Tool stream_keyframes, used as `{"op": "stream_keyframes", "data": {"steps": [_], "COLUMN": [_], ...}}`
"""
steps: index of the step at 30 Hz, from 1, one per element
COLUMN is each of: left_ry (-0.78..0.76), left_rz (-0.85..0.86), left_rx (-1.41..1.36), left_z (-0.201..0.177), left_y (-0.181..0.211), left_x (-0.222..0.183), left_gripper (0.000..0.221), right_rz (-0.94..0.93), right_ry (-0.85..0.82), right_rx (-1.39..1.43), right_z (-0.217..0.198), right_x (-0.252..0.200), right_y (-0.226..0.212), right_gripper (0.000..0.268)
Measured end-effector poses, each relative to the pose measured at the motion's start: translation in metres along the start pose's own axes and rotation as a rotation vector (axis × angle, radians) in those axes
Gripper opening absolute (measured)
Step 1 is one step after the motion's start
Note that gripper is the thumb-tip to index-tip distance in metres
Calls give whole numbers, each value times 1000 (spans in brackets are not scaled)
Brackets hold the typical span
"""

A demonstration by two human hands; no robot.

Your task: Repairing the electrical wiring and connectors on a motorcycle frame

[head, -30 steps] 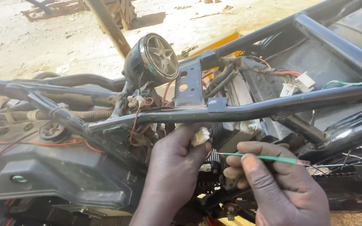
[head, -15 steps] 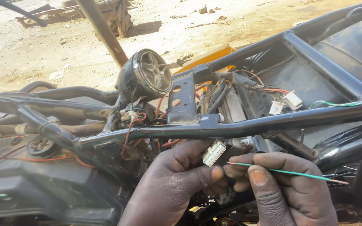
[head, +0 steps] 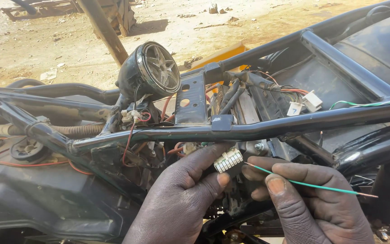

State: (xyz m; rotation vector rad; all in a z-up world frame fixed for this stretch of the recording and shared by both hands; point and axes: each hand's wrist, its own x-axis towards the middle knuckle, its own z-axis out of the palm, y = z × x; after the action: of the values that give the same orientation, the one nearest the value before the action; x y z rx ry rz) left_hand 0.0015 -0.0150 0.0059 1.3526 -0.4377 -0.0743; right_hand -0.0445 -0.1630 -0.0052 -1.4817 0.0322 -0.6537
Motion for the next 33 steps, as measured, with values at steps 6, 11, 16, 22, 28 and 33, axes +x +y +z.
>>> {"op": "stream_keyframes", "data": {"steps": [6, 11, 16, 22, 28, 33], "left_ry": [1, -84, -92, 207, 426, 436], "left_rz": [126, 122, -127, -206, -235, -243], "left_rx": [375, 348, -352, -598, -512, -433], "left_z": [-6, -7, -10, 9, 18, 16], "left_y": [16, 19, 12, 4, -6, 1], "left_x": [-3, -7, -13, -3, -1, -4], "left_gripper": [47, 53, 63, 39, 26, 30], "right_rz": [-40, -107, 25, 245, 159, 114], "right_ry": [165, 182, 75, 66, 56, -2], "right_rx": [184, 231, 311, 310, 265, 156], "right_z": [33, 34, 13, -1, 5, 4], "right_x": [-7, -2, -4, 4, -6, -11], "right_y": [-24, -20, -7, 0, 0, 1], "right_gripper": [9, 10, 11, 14, 15, 14]}}
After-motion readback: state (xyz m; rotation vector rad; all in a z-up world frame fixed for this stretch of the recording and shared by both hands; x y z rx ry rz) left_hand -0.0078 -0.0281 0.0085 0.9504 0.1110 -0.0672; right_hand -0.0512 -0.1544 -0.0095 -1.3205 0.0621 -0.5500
